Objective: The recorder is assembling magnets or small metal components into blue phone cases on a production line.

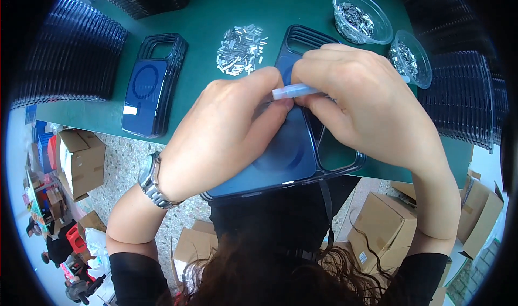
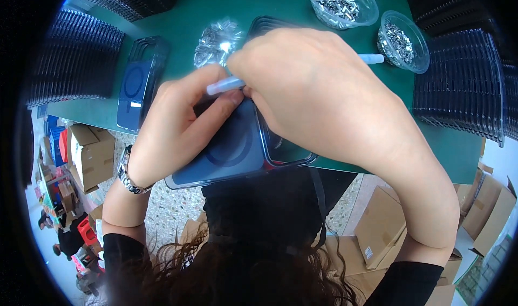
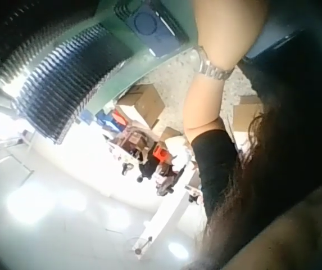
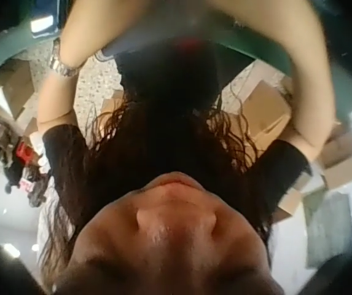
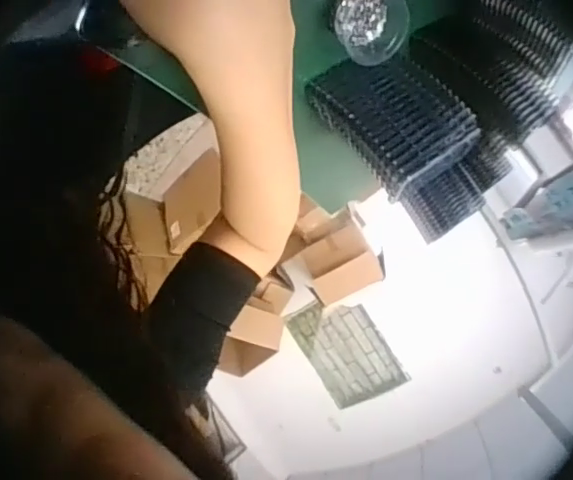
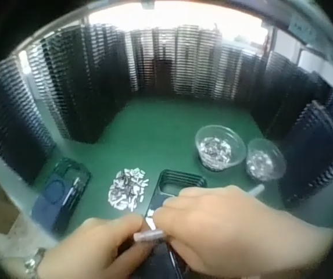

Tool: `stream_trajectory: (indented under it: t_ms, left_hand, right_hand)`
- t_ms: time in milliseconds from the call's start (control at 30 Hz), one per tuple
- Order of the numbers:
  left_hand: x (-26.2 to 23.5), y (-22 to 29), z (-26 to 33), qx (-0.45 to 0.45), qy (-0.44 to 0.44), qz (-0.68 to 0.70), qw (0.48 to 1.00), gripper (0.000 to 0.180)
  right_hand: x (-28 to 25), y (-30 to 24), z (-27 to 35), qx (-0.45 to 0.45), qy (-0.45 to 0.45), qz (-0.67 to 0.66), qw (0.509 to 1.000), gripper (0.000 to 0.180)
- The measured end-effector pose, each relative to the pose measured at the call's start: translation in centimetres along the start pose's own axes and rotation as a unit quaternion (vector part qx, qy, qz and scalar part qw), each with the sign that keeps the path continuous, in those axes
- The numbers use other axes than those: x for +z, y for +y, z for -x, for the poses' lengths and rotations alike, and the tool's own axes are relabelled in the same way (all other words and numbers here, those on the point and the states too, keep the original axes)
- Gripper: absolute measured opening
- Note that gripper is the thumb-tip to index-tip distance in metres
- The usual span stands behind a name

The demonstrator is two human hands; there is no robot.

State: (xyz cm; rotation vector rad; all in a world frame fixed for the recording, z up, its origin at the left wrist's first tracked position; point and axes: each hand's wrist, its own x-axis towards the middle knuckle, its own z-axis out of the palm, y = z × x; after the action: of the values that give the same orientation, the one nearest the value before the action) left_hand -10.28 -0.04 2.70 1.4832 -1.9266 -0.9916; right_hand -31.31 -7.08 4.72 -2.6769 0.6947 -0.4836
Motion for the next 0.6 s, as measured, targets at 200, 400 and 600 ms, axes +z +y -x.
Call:
stream_trajectory:
  t_ms: [200,400,600]
  left_hand:
    - [0.8,0.5,-0.7,0.068,0.025,-0.125,0.989,0.009]
    - [1.3,0.3,-1.0,0.094,0.072,-0.168,0.979,0.012]
    - [1.4,0.5,-0.9,0.095,0.077,-0.220,0.968,0.013]
  right_hand:
    - [0.5,1.6,1.3,0.023,-0.010,-0.098,0.995,0.015]
    - [-0.7,0.9,2.9,0.032,0.048,-0.022,0.998,0.027]
    - [0.0,-0.5,2.6,0.018,0.003,0.122,0.992,0.025]
